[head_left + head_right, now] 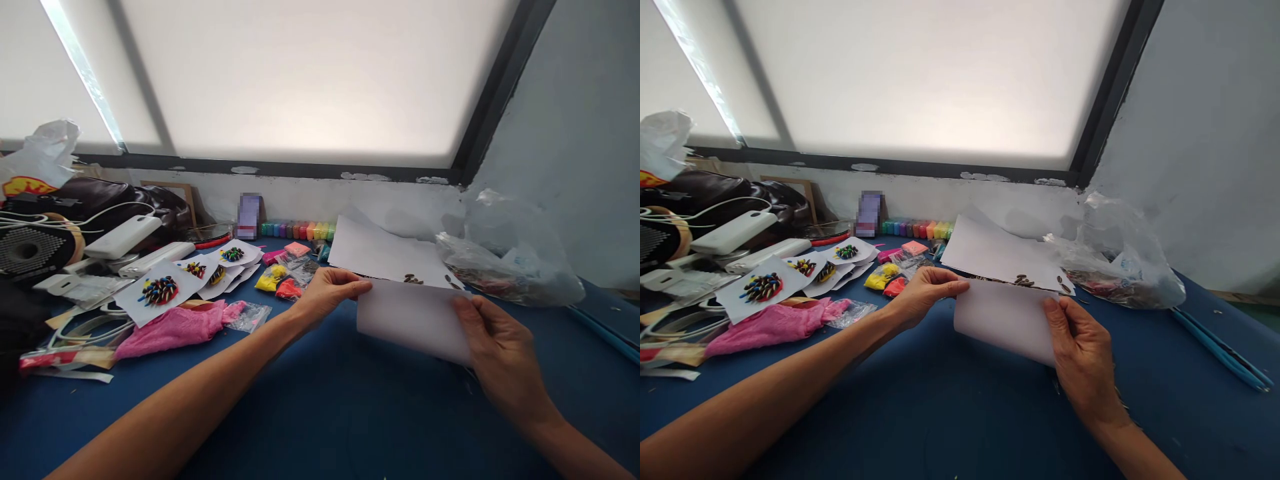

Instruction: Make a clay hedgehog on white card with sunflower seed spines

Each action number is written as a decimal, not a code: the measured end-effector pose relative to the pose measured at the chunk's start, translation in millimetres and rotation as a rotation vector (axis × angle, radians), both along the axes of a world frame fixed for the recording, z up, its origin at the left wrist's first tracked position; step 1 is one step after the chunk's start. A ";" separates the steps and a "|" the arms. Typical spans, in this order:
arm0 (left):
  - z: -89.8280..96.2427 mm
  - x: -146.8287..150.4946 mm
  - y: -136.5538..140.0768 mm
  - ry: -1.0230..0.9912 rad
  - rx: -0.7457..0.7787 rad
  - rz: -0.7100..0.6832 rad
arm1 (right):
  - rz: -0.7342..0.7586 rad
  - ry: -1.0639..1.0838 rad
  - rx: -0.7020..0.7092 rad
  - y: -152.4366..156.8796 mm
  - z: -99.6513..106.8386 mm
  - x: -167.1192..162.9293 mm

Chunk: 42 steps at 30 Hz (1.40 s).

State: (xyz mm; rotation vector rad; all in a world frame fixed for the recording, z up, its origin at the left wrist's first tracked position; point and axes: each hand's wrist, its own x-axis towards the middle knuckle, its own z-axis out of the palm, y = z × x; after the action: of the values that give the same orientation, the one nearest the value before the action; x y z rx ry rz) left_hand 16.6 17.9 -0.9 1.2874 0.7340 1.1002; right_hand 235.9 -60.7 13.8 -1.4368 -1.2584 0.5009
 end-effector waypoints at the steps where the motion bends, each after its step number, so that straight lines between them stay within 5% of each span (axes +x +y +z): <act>1: 0.2 0.0 -0.1 0.001 0.003 0.005 | -0.001 -0.001 0.002 -0.3 0.3 -0.4; 20: 3.2 2.1 -3.0 0.032 0.007 0.069 | 0.039 0.042 -0.068 -0.7 1.1 1.1; 42: -3.1 9.8 -5.6 -0.194 -0.082 0.058 | 0.012 0.086 -0.037 0.7 -1.6 2.1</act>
State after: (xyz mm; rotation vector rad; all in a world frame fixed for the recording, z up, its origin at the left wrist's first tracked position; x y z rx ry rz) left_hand 26.4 12.2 -4.0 1.0790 0.6671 1.2110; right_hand 238.0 -60.0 12.1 -1.4241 -1.1958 0.5907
